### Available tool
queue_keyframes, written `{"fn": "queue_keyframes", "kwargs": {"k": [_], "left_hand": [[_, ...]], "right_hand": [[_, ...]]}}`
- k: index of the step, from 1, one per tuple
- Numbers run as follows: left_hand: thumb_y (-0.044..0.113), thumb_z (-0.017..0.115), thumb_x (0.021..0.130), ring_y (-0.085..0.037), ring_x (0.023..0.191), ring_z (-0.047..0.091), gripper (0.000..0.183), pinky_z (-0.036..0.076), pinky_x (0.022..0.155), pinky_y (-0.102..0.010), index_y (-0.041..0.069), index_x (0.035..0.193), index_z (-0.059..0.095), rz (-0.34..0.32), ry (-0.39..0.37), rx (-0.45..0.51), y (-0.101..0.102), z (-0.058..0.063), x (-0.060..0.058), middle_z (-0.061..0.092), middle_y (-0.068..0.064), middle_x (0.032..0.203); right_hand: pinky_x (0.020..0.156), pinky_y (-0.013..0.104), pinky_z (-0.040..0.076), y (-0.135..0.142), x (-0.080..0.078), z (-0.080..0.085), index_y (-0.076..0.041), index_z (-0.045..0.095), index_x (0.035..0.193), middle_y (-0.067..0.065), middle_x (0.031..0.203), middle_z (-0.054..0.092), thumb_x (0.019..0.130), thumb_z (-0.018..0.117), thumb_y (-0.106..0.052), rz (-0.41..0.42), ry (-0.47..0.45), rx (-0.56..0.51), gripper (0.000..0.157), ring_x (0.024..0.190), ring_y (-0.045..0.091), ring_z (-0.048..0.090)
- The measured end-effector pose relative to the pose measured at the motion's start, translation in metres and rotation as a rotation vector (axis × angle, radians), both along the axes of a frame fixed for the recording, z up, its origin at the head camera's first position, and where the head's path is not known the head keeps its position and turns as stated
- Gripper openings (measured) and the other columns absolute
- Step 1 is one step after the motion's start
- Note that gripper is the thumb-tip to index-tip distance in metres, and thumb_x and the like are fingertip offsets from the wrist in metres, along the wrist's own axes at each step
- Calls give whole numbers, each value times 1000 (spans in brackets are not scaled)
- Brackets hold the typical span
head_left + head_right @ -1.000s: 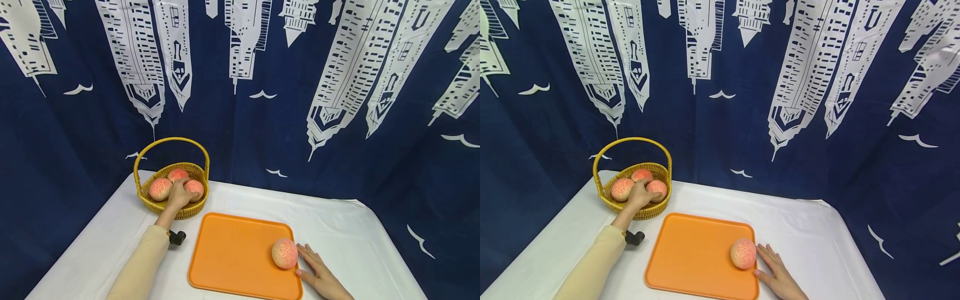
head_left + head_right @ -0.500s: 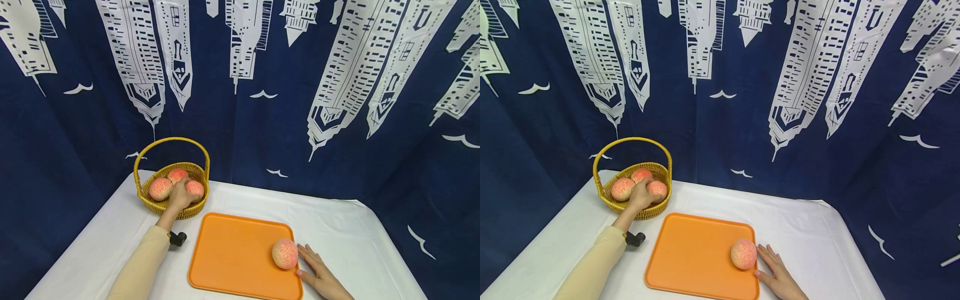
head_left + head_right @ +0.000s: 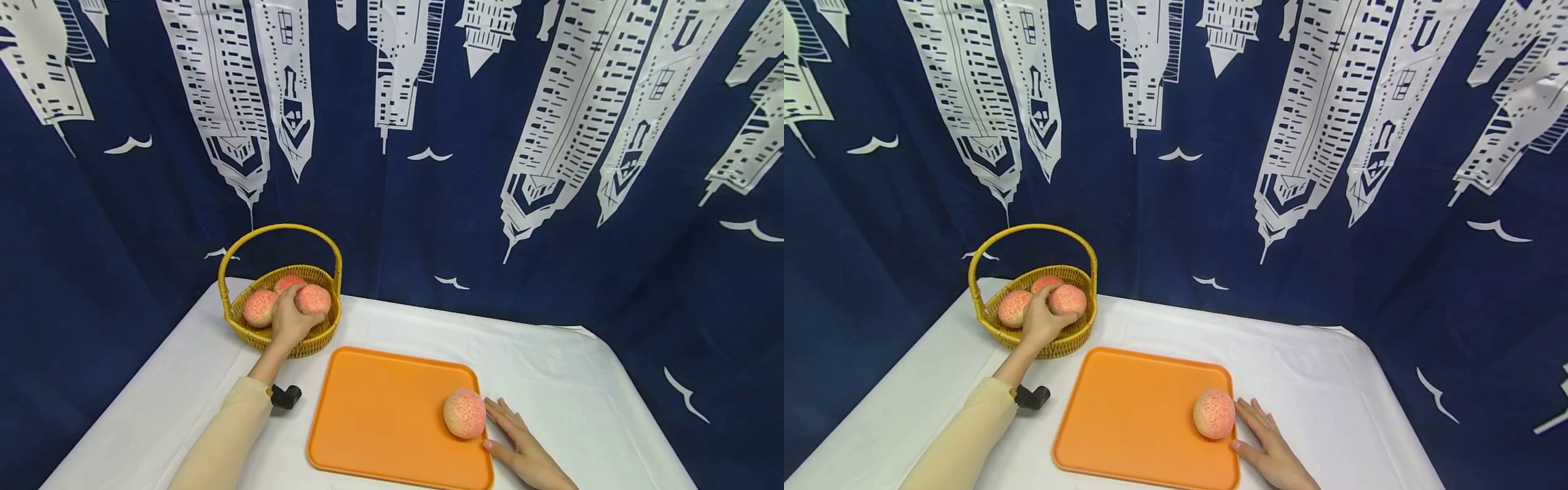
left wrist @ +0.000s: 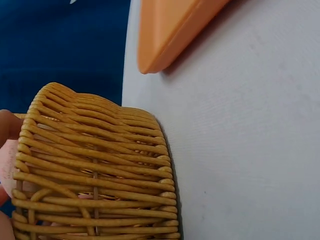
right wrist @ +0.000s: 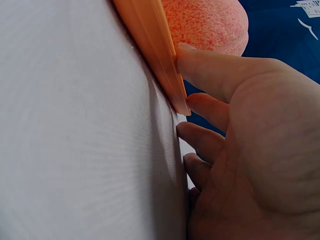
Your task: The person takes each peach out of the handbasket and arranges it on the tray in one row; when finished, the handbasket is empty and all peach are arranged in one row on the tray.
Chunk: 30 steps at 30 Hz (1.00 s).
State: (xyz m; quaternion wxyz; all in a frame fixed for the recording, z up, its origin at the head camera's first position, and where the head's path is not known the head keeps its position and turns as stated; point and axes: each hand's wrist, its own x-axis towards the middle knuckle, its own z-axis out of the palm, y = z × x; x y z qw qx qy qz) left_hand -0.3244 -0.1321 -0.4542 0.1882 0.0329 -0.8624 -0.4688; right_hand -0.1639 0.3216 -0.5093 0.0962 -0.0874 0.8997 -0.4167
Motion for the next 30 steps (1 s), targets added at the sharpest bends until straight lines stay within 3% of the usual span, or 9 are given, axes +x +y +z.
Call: {"fn": "queue_keyframes", "kwargs": {"k": [9, 11, 14, 16, 20, 22, 24, 27, 30], "left_hand": [[11, 83, 66, -35, 105, 60, 71, 49, 88, -48, 7, 131, 55, -43, 171, 98, 11, 12, 20, 60, -18, 124], [10, 84, 66, -32, 104, 60, 71, 52, 85, -44, 6, 130, 56, -78, 188, 119, 19, 16, 30, 61, -17, 122], [9, 85, 65, -28, 104, 59, 69, 54, 84, -37, 6, 129, 57, -140, 204, 153, 35, 19, 46, 62, -14, 119], [6, 84, 64, -27, 100, 61, 69, 56, 81, -36, 7, 128, 58, -207, 198, 196, 47, 18, 58, 62, -14, 117], [4, 86, 64, -28, 100, 61, 69, 57, 82, -34, 8, 127, 58, -341, 167, 271, 70, 15, 79, 62, -12, 117], [4, 87, 64, -27, 103, 59, 68, 56, 83, -31, 9, 126, 59, -389, 158, 288, 81, 12, 86, 62, -10, 118], [4, 87, 64, -26, 104, 58, 68, 56, 83, -30, 10, 125, 59, -425, 142, 299, 90, 10, 92, 62, -8, 118], [6, 86, 63, -24, 105, 56, 67, 53, 84, -29, 12, 125, 59, -453, 118, 272, 101, 6, 100, 63, -5, 119], [11, 86, 63, -20, 104, 56, 67, 51, 85, -28, 16, 124, 60, -476, 95, 224, 111, 1, 107, 63, -2, 118]], "right_hand": [[94, -7, -6, 0, 1, 0, -19, 41, 149, 13, 159, 29, 91, 66, -36, 15, 47, 13, 66, 126, -33, 0], [99, -2, -9, 1, 0, 0, -20, 40, 150, 12, 160, 27, 91, 66, -36, 9, 13, 8, 66, 126, -33, -1], [117, 23, -13, 1, -1, 2, -21, 39, 151, 10, 162, 25, 91, 66, -36, 2, -24, 11, 67, 125, -33, -2], [118, 31, -14, 1, -1, 3, -22, 38, 151, 9, 162, 23, 91, 66, -36, -3, -53, 3, 68, 123, -33, -2], [108, 7, -13, 1, -1, 3, -22, 36, 152, 9, 162, 22, 91, 65, -37, 6, -64, 17, 69, 124, -32, -3], [112, 11, -13, 1, -2, 4, -21, 36, 152, 9, 162, 23, 91, 65, -37, 10, -61, 35, 69, 139, -17, -4], [121, 33, -11, 1, -2, 4, -20, 35, 152, 10, 162, 23, 92, 64, -38, 17, -54, 57, 69, 149, 6, -3], [115, 67, -5, 1, -3, 5, -19, 35, 152, 10, 162, 24, 92, 64, -38, 23, -44, 79, 69, 149, 38, 2], [114, 68, -4, 1, -4, 5, -19, 36, 152, 10, 161, 25, 92, 64, -38, 21, -34, 81, 69, 149, 41, 3]]}}
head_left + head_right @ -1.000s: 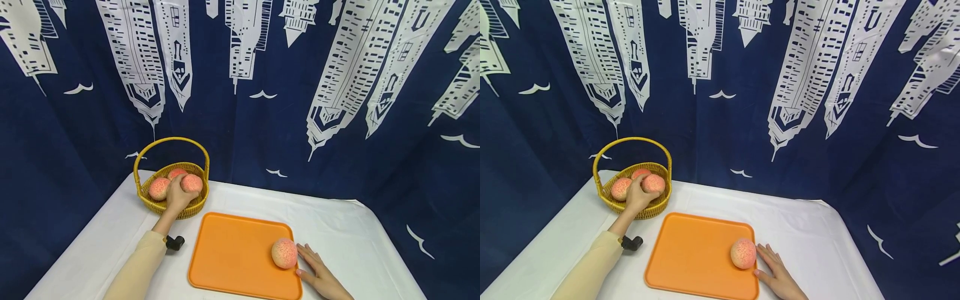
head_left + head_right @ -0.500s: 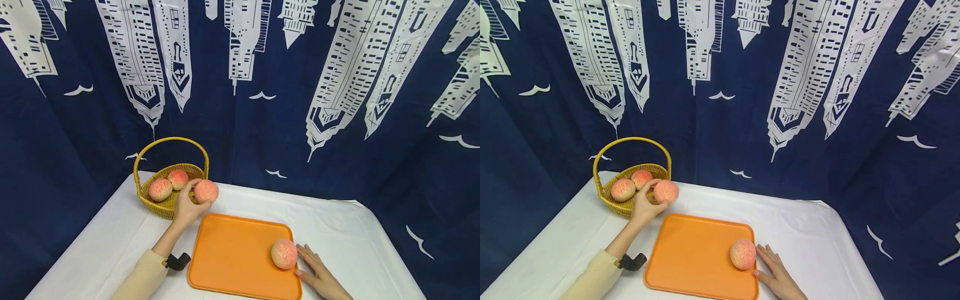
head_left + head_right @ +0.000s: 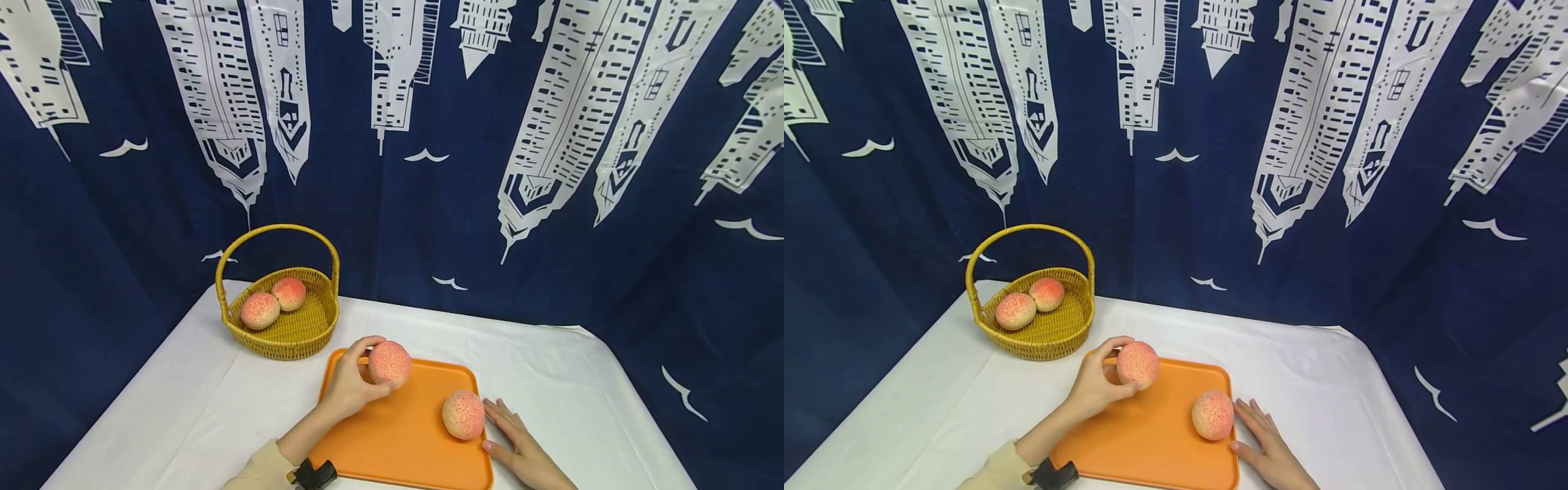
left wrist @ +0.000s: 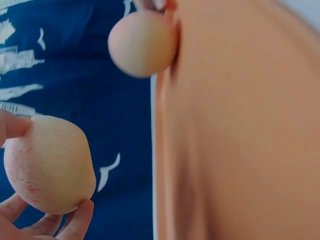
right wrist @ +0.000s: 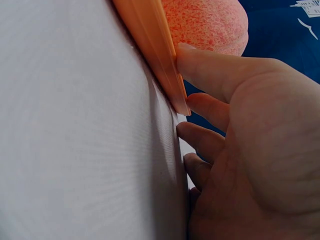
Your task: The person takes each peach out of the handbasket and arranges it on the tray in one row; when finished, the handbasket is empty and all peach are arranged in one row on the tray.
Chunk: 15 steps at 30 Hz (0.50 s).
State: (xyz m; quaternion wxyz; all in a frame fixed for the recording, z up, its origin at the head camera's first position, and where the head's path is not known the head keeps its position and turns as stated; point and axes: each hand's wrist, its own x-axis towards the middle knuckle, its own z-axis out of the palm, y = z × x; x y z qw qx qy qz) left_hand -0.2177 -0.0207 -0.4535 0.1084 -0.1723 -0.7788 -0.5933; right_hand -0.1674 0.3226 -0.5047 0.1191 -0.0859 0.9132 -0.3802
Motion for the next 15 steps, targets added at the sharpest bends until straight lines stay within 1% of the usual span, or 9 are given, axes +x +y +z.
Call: {"fn": "queue_keyframes", "kwargs": {"k": [3, 7, 10, 11, 13, 15], "left_hand": [[13, 86, 63, -16, 96, 59, 66, 52, 80, -26, 17, 124, 60, -37, 5, -36, 10, -8, 5, 63, -1, 115], [10, 85, 63, -10, 83, 60, 67, 54, 74, -24, 16, 125, 59, -107, -1, -55, 22, -18, 9, 62, -2, 112], [10, 84, 63, -9, 87, 59, 67, 53, 75, -23, 14, 125, 59, -141, -9, -78, 31, -24, 12, 61, -3, 114], [10, 84, 63, -9, 88, 60, 67, 53, 76, -23, 14, 125, 59, -145, -15, -88, 34, -25, 12, 61, -3, 115], [12, 85, 63, -12, 94, 59, 68, 53, 78, -23, 14, 125, 59, -151, -32, -107, 38, -28, 14, 61, -3, 116], [13, 85, 62, -15, 99, 58, 68, 52, 81, -25, 15, 125, 59, -148, -51, -135, 41, -31, 15, 61, -2, 119]], "right_hand": [[114, 68, -4, 0, 0, -1, -20, 37, 152, 10, 161, 26, 92, 65, -38, -6, -2, -5, 68, 149, 41, 3], [115, 66, -4, 0, 0, -1, -19, 37, 152, 10, 162, 25, 91, 65, -38, -9, -13, -4, 69, 149, 39, 3], [115, 66, -4, 0, 0, -1, -18, 36, 152, 10, 162, 25, 92, 65, -38, -10, -16, 2, 70, 149, 39, 2], [115, 66, -5, 0, 0, -1, -18, 36, 152, 10, 162, 25, 92, 64, -38, -10, -17, 3, 70, 149, 39, 2], [115, 66, -5, 0, 0, 0, -18, 36, 152, 10, 162, 25, 92, 64, -38, -13, -18, 1, 69, 150, 38, 2], [116, 65, -6, -1, -1, 0, -19, 36, 152, 9, 162, 25, 92, 64, -39, -14, -19, -4, 69, 150, 33, 1]]}}
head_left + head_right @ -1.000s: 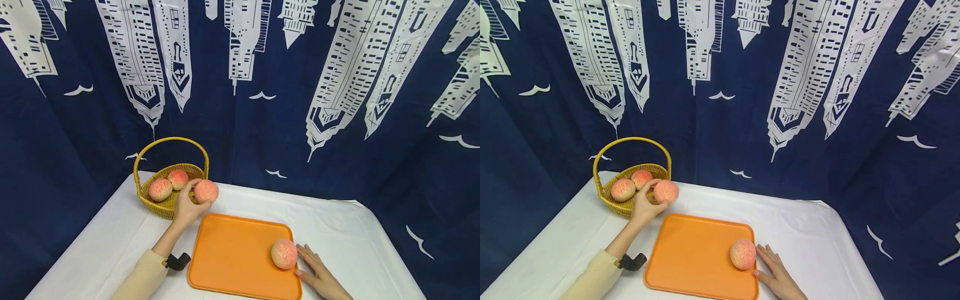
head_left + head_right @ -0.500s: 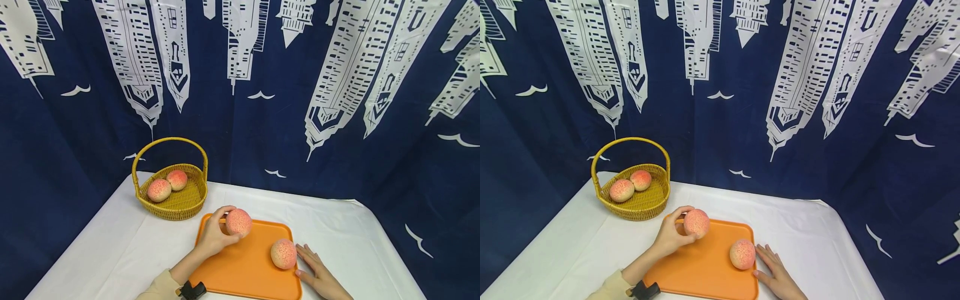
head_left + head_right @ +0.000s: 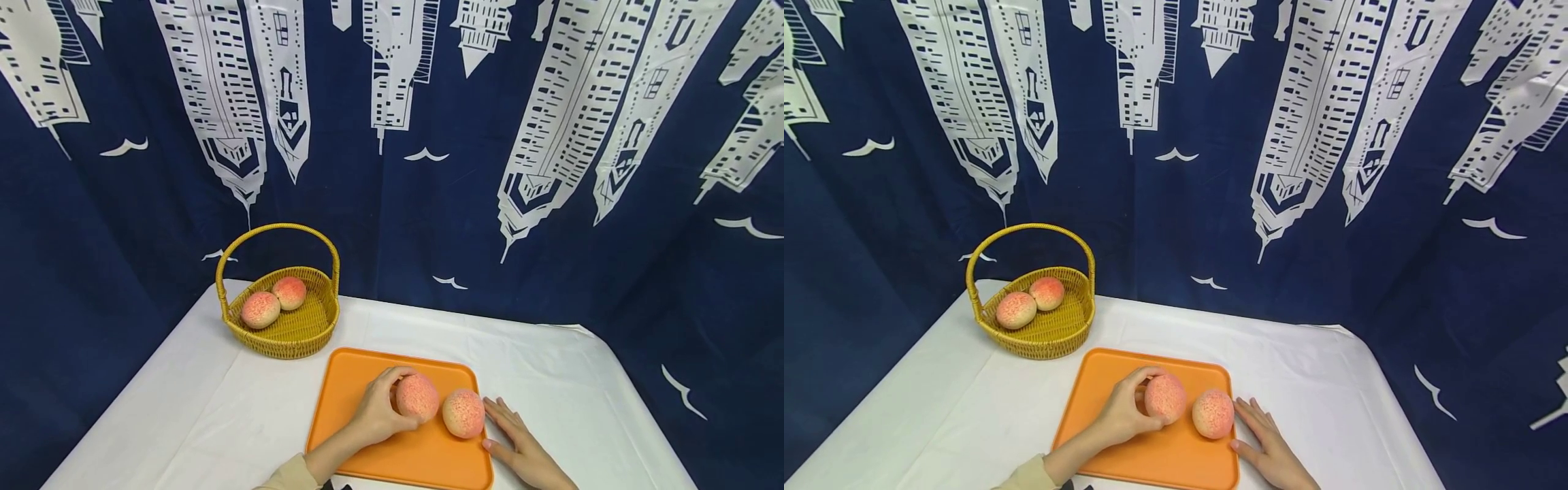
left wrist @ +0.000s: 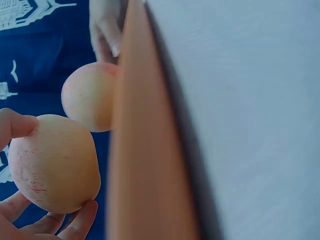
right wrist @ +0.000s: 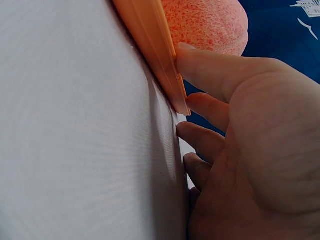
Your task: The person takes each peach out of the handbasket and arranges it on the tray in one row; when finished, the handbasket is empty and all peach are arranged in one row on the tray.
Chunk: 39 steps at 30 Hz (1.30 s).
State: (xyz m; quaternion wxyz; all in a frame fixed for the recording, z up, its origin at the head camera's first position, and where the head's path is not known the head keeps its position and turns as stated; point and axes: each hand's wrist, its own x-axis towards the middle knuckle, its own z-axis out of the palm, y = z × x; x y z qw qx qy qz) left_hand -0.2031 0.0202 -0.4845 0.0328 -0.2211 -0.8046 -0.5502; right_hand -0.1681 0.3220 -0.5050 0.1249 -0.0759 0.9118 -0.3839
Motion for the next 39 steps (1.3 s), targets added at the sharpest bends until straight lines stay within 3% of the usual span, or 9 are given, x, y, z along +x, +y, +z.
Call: {"fn": "queue_keyframes", "kwargs": {"k": [6, 13, 23, 25, 28, 31, 34, 37, 39], "left_hand": [[13, 84, 64, -23, 110, 59, 68, 52, 89, -35, 16, 126, 58, -3, -22, -33, 5, -9, -2, 61, -2, 124], [9, 85, 65, -24, 108, 60, 67, 53, 84, -29, 13, 126, 58, -6, -29, 2, 6, -18, -6, 60, -5, 124], [11, 84, 65, -19, 108, 59, 67, 52, 86, -27, 13, 127, 59, -8, 22, -24, 6, -22, -6, 61, -3, 124], [13, 85, 65, -21, 111, 58, 68, 52, 90, -33, 14, 128, 59, -7, 19, -47, 6, -22, -5, 59, -2, 126], [14, 85, 65, -25, 117, 56, 70, 50, 95, -43, 15, 130, 58, -11, 14, -71, 6, -22, -4, 58, -2, 130], [16, 85, 67, -29, 120, 54, 71, 46, 97, -52, 15, 132, 57, -24, 7, -76, 6, -21, -3, 56, -4, 133], [17, 85, 68, -31, 122, 52, 71, 44, 98, -56, 15, 134, 57, -34, 4, -84, 6, -21, -3, 55, -4, 135], [18, 86, 69, -31, 125, 51, 72, 43, 100, -57, 15, 134, 56, -41, 2, -96, 6, -20, -3, 55, -4, 136], [18, 86, 70, -32, 126, 50, 72, 43, 101, -58, 14, 135, 56, -47, 2, -101, 5, -20, -2, 54, -5, 137]], "right_hand": [[118, 60, -8, 1, 0, 1, -20, 36, 152, 8, 162, 23, 91, 65, -38, -15, -34, -22, 70, 147, 8, -3], [116, 64, -7, 1, -2, 1, -18, 35, 152, 10, 162, 24, 92, 64, -38, 3, -16, 6, 70, 150, 38, 1], [115, 67, -5, 1, -2, 1, -19, 35, 153, 12, 162, 23, 92, 64, -38, 6, -8, 13, 70, 150, 39, 1], [115, 66, -6, 1, -2, 0, -19, 35, 153, 12, 162, 23, 92, 64, -38, 10, -6, 8, 70, 150, 32, 0], [118, 56, -11, 0, -1, 0, -19, 35, 152, 10, 163, 21, 91, 65, -37, 1, -26, -23, 71, 147, 4, -4], [117, 23, -15, 0, 0, 0, -19, 35, 152, 10, 163, 21, 91, 66, -37, 0, -26, -46, 71, 130, -25, -5], [98, -2, -12, 0, 1, 1, -17, 36, 152, 12, 162, 23, 91, 65, -37, 5, -6, -45, 70, 121, -35, -4], [94, -6, -10, 0, 1, 1, -17, 36, 152, 12, 162, 24, 91, 65, -37, 4, -4, -34, 70, 121, -35, -4], [110, 8, -13, -1, 0, 1, -17, 36, 152, 11, 162, 23, 91, 65, -38, 1, -10, -27, 70, 120, -35, -4]]}}
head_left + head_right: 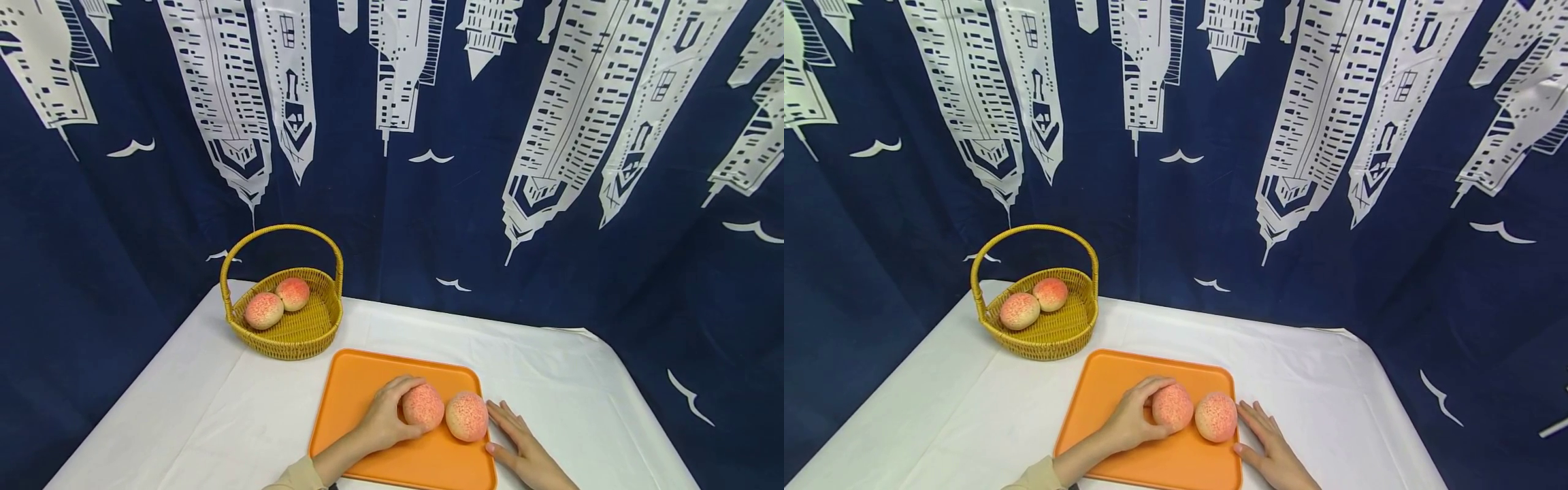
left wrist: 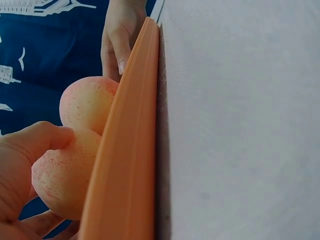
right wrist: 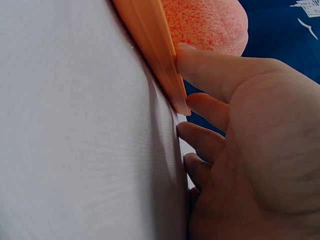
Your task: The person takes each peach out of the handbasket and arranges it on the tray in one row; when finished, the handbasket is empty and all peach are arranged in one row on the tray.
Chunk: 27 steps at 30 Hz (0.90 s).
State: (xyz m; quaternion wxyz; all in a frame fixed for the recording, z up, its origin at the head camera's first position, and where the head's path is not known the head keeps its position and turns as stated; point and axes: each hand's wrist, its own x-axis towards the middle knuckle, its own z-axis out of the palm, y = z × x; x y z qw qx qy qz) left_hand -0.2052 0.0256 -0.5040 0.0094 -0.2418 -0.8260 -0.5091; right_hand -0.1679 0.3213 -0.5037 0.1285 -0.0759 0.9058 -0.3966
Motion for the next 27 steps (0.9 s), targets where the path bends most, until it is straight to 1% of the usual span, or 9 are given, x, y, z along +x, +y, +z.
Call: {"fn": "queue_keyframes", "kwargs": {"k": [3, 5, 7, 10, 14, 16, 17, 21, 27], "left_hand": [[20, 86, 71, -32, 128, 50, 72, 41, 103, -58, 14, 135, 55, 0, 1, -13, 0, 1, 1, 55, -5, 138], [22, 86, 71, -31, 128, 50, 72, 41, 103, -58, 14, 135, 55, 3, -5, -19, 0, 2, 1, 55, -4, 137], [25, 86, 72, -29, 127, 50, 71, 41, 104, -56, 15, 134, 54, 10, -10, -26, 0, 1, 0, 56, -2, 136], [27, 87, 72, -28, 126, 51, 71, 41, 104, -54, 15, 133, 53, 14, -14, -31, 1, 1, 0, 57, -1, 134], [29, 86, 73, -28, 126, 51, 71, 42, 104, -52, 15, 134, 53, 14, -19, -32, 0, 0, 0, 56, -2, 135], [29, 86, 73, -28, 126, 50, 72, 42, 103, -51, 15, 134, 52, 14, -24, -31, 0, -1, 0, 56, -2, 136], [30, 86, 73, -28, 126, 50, 72, 43, 102, -49, 15, 135, 52, 14, -28, -31, 0, -1, 0, 56, -2, 136], [32, 86, 72, -29, 125, 49, 74, 43, 100, -51, 16, 136, 52, 13, -35, -29, 0, -3, 0, 55, -2, 135], [36, 86, 71, -26, 120, 50, 78, 46, 97, -44, 13, 137, 51, 22, -30, -15, -2, 1, 1, 53, -3, 133]], "right_hand": [[118, 25, -15, 0, -1, 0, -19, 35, 153, 9, 163, 21, 91, 65, -38, -12, -29, -9, 71, 128, -27, -5], [118, 24, -15, 0, -1, 0, -18, 35, 153, 10, 163, 22, 91, 65, -38, -8, -21, -7, 71, 128, -27, -5], [106, 5, -14, 0, -1, 0, -18, 35, 152, 10, 162, 22, 91, 65, -38, -5, -11, -11, 71, 129, -27, -5], [96, -4, -11, 1, 0, -1, -17, 36, 152, 11, 162, 24, 91, 65, -38, 1, 9, -8, 71, 121, -35, -3], [119, 29, -13, 1, 0, -1, -18, 36, 152, 10, 162, 23, 91, 66, -37, -6, -4, -21, 71, 120, -35, -3], [119, 32, -14, 0, 0, -2, -18, 36, 152, 10, 163, 22, 91, 66, -37, -8, -16, -27, 71, 120, -35, -3], [119, 30, -14, 0, 0, -2, -17, 36, 152, 10, 162, 22, 91, 66, -37, -5, -14, -24, 71, 120, -35, -4], [97, -2, -13, 1, 0, -3, -16, 36, 152, 12, 162, 22, 91, 65, -36, 2, -5, -19, 71, 121, -35, -5], [94, -5, -12, 1, -1, -3, -15, 36, 152, 13, 162, 23, 91, 65, -36, 6, 12, -17, 70, 121, -36, -4]]}}
